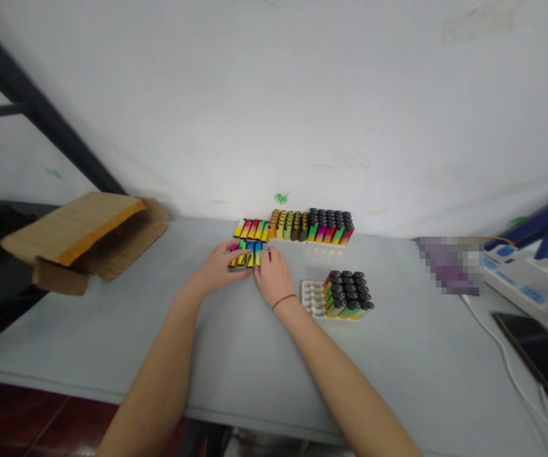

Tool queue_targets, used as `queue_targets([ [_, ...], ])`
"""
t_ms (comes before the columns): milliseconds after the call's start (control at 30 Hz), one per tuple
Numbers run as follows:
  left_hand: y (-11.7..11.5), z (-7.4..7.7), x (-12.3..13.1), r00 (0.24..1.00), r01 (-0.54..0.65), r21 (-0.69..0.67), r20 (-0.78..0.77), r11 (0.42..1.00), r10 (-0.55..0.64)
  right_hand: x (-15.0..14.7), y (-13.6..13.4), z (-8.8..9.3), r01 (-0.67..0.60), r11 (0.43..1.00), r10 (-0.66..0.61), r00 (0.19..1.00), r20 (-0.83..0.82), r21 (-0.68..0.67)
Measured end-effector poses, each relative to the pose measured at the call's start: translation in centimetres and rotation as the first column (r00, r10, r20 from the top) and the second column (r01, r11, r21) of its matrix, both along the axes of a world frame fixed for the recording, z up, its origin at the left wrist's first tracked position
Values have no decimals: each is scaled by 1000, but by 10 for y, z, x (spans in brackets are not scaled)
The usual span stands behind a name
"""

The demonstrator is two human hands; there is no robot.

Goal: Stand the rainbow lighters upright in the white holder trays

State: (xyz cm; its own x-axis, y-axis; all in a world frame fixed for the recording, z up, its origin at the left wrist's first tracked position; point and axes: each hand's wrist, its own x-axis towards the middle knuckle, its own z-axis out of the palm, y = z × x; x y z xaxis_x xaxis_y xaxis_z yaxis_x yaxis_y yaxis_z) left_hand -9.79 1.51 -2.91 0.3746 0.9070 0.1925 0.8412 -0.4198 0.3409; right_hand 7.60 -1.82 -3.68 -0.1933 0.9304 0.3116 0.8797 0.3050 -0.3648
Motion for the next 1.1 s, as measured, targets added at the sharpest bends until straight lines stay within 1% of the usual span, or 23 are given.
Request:
queue_targets([
  [100,-2,-5,8,1000,-1,28,13,1000,1,0,10,-1,2,1000,-2,1000,-11,-6],
  [167,-1,-8,11,1000,-1,41,7,999,1,0,11,-1,-7,1000,7,1000,-29,-7],
  [333,5,-11,10,1000,-6,54,-5,999,6,5,8,-3,-107,994,106,988,-115,-5],
  [500,7,-12,4,1000,-5,34,5,999,5,8,10,-1,-164,984,160,985,-63,-63],
  [600,8,-11,0,1000,9,18,-10,1000,-9,9,-4,13,-184,982,183,983,-29,-48],
  [667,7,-5,1,1000,-3,51,-6,999,4,15,-25,31,-203,979,203,979,-35,14],
  [733,2,5,8,999,-5,131,39,991,0,32,-49,55,-229,969,234,970,-57,92],
  [800,-9,16,24,991,36,203,122,978,-62,62,-71,81,-241,957,252,966,-52,160],
  [833,-17,21,36,979,79,211,167,974,-115,81,-80,92,-221,957,232,972,-40,189],
  [867,-25,24,51,959,150,189,209,970,-189,102,-86,100,-193,959,202,979,-23,205],
  [900,-34,25,68,929,246,153,246,957,-278,123,-90,106,-169,963,173,985,-1,209],
  [933,-42,24,86,890,347,113,273,931,-365,143,-92,109,-156,967,152,988,35,200],
  [967,-49,22,104,858,418,78,293,905,-422,161,-93,108,-164,969,153,985,75,187],
  [1000,-54,18,121,836,470,37,301,882,-458,175,-93,105,-206,968,188,974,128,143],
  [1033,-58,13,136,823,502,4,306,865,-478,186,-91,100,-233,966,213,962,169,108],
  [1100,-60,4,159,809,538,-60,318,841,-494,196,-87,89,-269,962,254,939,232,37],
])
